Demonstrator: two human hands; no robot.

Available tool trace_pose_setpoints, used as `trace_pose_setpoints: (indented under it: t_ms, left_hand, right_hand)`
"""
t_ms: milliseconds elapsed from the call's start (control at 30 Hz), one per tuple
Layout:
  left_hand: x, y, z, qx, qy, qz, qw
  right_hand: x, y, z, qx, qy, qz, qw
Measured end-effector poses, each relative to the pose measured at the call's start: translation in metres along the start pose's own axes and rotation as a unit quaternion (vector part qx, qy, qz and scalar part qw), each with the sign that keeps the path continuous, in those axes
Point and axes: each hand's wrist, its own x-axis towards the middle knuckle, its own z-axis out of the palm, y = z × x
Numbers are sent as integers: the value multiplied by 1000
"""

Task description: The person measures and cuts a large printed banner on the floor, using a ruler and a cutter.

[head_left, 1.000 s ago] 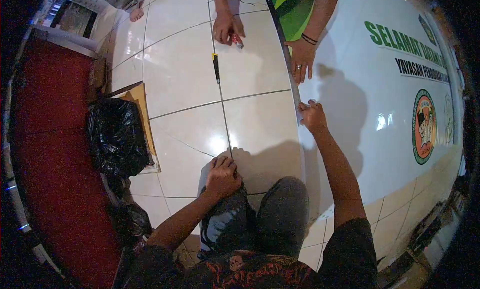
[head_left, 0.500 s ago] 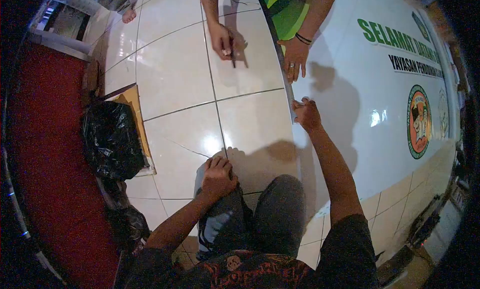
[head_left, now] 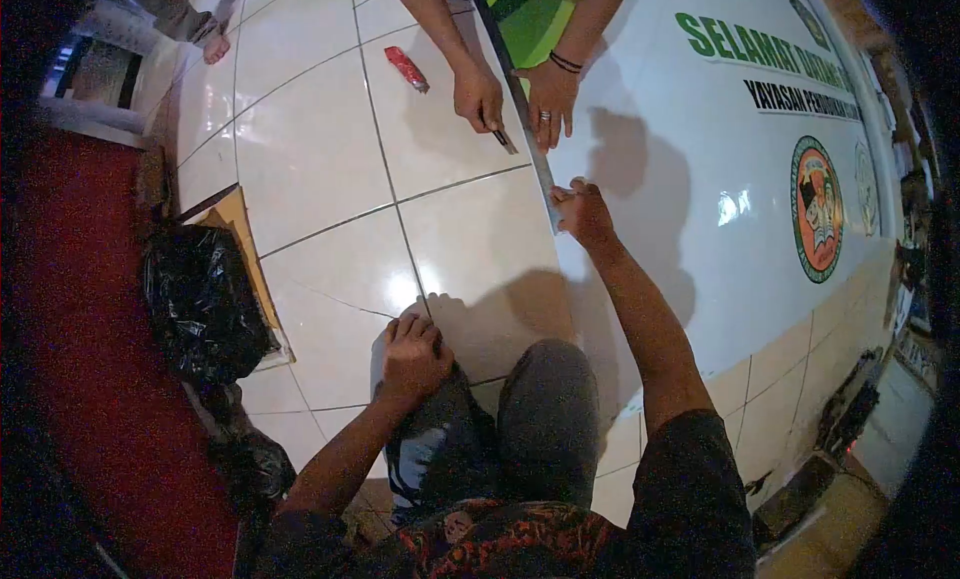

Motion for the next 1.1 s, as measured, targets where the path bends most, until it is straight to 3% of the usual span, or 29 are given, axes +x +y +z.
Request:
trace_pose_setpoints:
  t_ms: [200, 267, 300, 367, 467, 700, 800, 867, 1100]
  left_hand:
    - [-1, -2, 6, -7, 0, -6, 1000]
    - [-2, -3, 7, 5, 0, -4, 1000]
    - [-2, -3, 7, 2, 9, -3, 1000]
    - [-2, -3, 6, -1, 17, -2, 1000]
    - [-1, -1, 4, -3, -3, -8, 1000]
    - [-2, -5, 10, 2, -2, -12, 1000]
    - [-2, -6, 13, 8, 6, -5, 1000]
    - [-1, -5, 9, 12, 9, -1, 1000]
    - [0, -4, 10, 7, 18, 3, 1000]
  right_hand:
    - [-1, -1, -6, 22, 4, 14, 1000]
    - [4, 3, 15, 255, -75, 115, 957]
    - [5, 6, 24, 255, -75, 115, 957]
    - [4, 10, 38, 58, 18, 42, 997]
    - [-1, 6, 5, 16, -1, -7, 1000]
    - [-2, 7, 0, 57, -23, 24, 998]
    - [-1, 10, 3, 93, 15, 8, 996]
    - [1, 10, -1, 107, -23, 0, 994]
    - [0, 2, -17, 47, -38, 17, 998]
